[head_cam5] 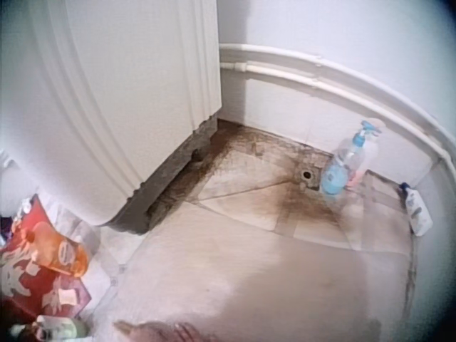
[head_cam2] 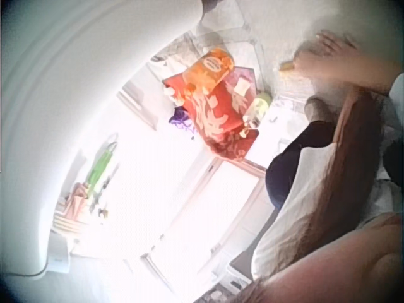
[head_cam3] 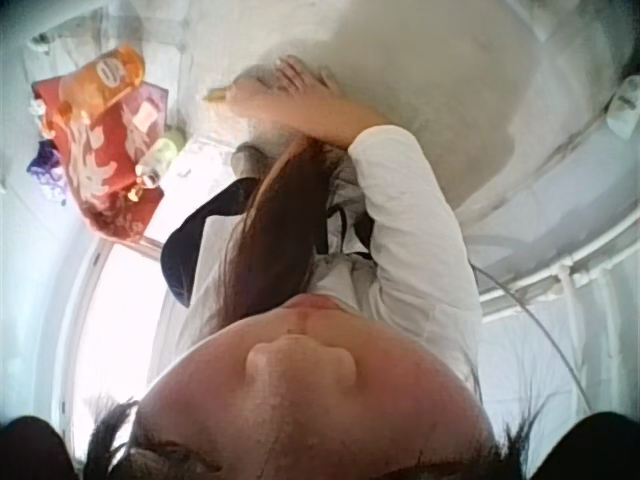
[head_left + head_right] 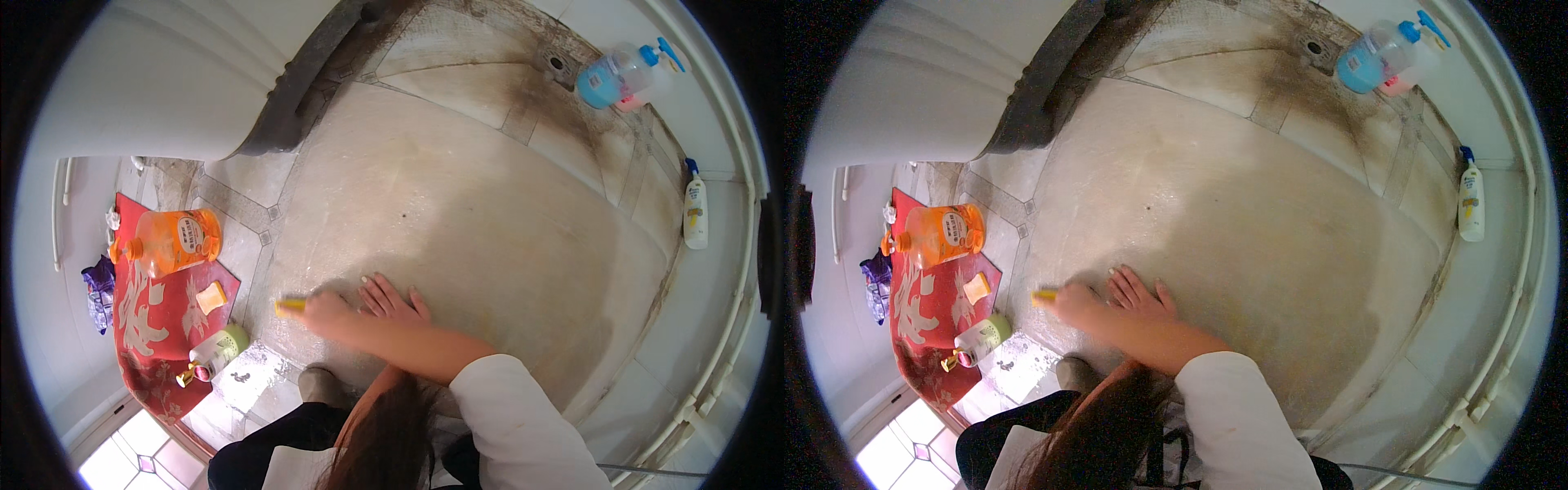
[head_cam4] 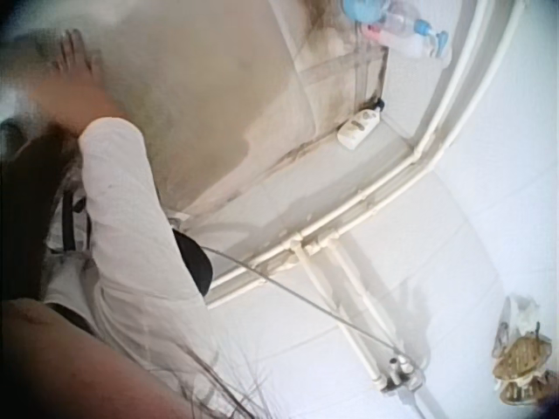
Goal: The person unrolls a mat and a plastic sheet on the floor, then scrubs the plastic sheet with a brush and cleaning liquid.
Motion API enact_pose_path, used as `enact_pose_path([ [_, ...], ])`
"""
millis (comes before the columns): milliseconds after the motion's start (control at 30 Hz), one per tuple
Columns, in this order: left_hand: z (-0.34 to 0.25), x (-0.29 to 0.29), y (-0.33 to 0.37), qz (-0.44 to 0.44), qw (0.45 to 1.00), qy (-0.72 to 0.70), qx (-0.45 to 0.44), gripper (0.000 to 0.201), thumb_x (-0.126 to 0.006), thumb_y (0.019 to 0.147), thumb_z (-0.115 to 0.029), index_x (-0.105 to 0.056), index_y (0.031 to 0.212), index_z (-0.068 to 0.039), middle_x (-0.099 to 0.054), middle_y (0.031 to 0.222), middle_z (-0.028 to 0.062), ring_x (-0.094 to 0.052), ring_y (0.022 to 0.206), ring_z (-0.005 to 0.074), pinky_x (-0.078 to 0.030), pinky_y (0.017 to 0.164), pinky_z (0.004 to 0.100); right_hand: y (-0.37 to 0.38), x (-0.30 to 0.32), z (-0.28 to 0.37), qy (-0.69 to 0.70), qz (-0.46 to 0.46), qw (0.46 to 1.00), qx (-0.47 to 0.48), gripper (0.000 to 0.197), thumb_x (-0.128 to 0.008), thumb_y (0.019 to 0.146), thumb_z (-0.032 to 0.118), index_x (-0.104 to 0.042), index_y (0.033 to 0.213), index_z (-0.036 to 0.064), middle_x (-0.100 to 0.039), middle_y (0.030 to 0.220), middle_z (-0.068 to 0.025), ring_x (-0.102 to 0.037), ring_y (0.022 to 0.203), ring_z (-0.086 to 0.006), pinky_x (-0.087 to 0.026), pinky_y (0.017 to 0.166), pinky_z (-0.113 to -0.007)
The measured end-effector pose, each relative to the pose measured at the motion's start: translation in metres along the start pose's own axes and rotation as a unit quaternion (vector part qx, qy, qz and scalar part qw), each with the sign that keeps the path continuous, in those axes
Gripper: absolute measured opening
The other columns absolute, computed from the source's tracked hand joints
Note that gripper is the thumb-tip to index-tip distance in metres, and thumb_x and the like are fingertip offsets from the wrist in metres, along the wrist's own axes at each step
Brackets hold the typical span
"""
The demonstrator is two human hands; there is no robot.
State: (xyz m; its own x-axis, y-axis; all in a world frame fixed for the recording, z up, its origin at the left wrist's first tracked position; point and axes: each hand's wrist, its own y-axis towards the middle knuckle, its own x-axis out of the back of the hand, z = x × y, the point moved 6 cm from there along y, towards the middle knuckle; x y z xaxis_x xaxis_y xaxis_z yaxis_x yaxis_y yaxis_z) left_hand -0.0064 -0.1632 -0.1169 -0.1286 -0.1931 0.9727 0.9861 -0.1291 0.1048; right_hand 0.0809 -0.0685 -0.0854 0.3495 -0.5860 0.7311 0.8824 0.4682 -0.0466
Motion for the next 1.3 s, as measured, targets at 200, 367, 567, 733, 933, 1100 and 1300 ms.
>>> enact_pose_path([
  [200, -0.003, 0.011, 0.008, -0.023, 0.999, 0.026, -0.031, 0.064, -0.033, 0.079, -0.042, -0.02, 0.128, -0.004, -0.018, 0.133, 0.0151, -0.017, 0.123, 0.0295, -0.013, 0.095, 0.0503, 0.04, 0.085, -0.092, 0.004, 0.02, 0.982, -0.186, 0.047, -0.037, 0.084, 0.019, -0.021, 0.127, 0.0288, -0.057, 0.069, -0.0059, -0.057, 0.06, -0.0227, -0.044, 0.05, -0.036],
  [367, 0.001, 0.021, 0.016, 0.091, 0.985, -0.138, 0.042, 0.063, -0.036, 0.077, -0.04, -0.024, 0.127, -0.002, -0.021, 0.132, 0.0167, -0.018, 0.122, 0.032, -0.012, 0.095, 0.0505, 0.039, 0.164, -0.167, -0.029, -0.046, 0.946, -0.321, 0.046, -0.036, 0.084, 0.026, -0.021, 0.126, 0.0352, -0.058, 0.073, -0.0077, -0.058, 0.066, -0.0243, -0.046, 0.058, -0.038],
  [567, -0.002, 0.024, 0.015, 0.076, 0.982, -0.168, 0.044, 0.063, -0.037, 0.076, -0.039, -0.024, 0.126, -0.002, -0.023, 0.131, 0.0171, -0.018, 0.122, 0.032, -0.012, 0.095, 0.0512, 0.005, 0.208, -0.228, -0.037, -0.144, 0.896, -0.418, 0.045, -0.035, 0.084, 0.029, -0.022, 0.126, 0.0345, -0.058, 0.081, -0.0128, -0.057, 0.074, -0.0271, -0.045, 0.067, -0.039],
  [733, 0.0, 0.023, 0.015, 0.093, 0.983, -0.154, 0.047, 0.064, -0.038, 0.076, -0.038, -0.022, 0.127, -0.003, -0.021, 0.132, 0.016, -0.017, 0.123, 0.0312, -0.011, 0.095, 0.0511, -0.066, 0.227, -0.255, -0.01, -0.176, 0.85, -0.497, 0.045, -0.035, 0.084, 0.029, -0.021, 0.127, 0.0333, -0.058, 0.08, -0.0127, -0.056, 0.074, -0.0286, -0.044, 0.066, -0.041],
  [933, -0.005, 0.028, 0.014, 0.085, 0.985, -0.149, 0.034, 0.064, -0.037, 0.077, -0.039, -0.02, 0.129, -0.005, -0.019, 0.133, 0.0144, -0.015, 0.124, 0.0304, -0.011, 0.096, 0.0509, -0.208, 0.233, -0.273, 0.009, -0.328, 0.777, -0.537, 0.046, -0.038, 0.082, 0.024, -0.024, 0.126, 0.0311, -0.056, 0.073, -0.0169, -0.054, 0.067, -0.0332, -0.042, 0.061, -0.042],
  [1100, -0.002, 0.027, 0.014, 0.067, 0.988, -0.134, 0.026, 0.062, -0.034, 0.08, -0.039, -0.019, 0.129, -0.006, -0.018, 0.134, 0.0136, -0.014, 0.124, 0.0292, -0.012, 0.095, 0.0508, -0.369, 0.217, -0.281, 0.004, -0.357, 0.671, -0.65, 0.048, -0.039, 0.082, 0.023, -0.023, 0.127, 0.0258, -0.055, 0.075, -0.0213, -0.054, 0.071, -0.0348, -0.042, 0.062, -0.044],
  [1300, -0.003, 0.025, 0.011, 0.067, 0.989, -0.128, 0.028, 0.061, -0.033, 0.081, -0.038, -0.016, 0.13, -0.006, -0.015, 0.135, 0.0124, -0.012, 0.125, 0.0285, -0.012, 0.096, 0.0501, -0.604, 0.185, -0.249, -0.03, -0.391, 0.524, -0.756, 0.045, -0.039, 0.081, 0.023, -0.03, 0.125, 0.0162, -0.054, 0.081, -0.022, -0.053, 0.071, -0.0342, -0.041, 0.062, -0.04],
])
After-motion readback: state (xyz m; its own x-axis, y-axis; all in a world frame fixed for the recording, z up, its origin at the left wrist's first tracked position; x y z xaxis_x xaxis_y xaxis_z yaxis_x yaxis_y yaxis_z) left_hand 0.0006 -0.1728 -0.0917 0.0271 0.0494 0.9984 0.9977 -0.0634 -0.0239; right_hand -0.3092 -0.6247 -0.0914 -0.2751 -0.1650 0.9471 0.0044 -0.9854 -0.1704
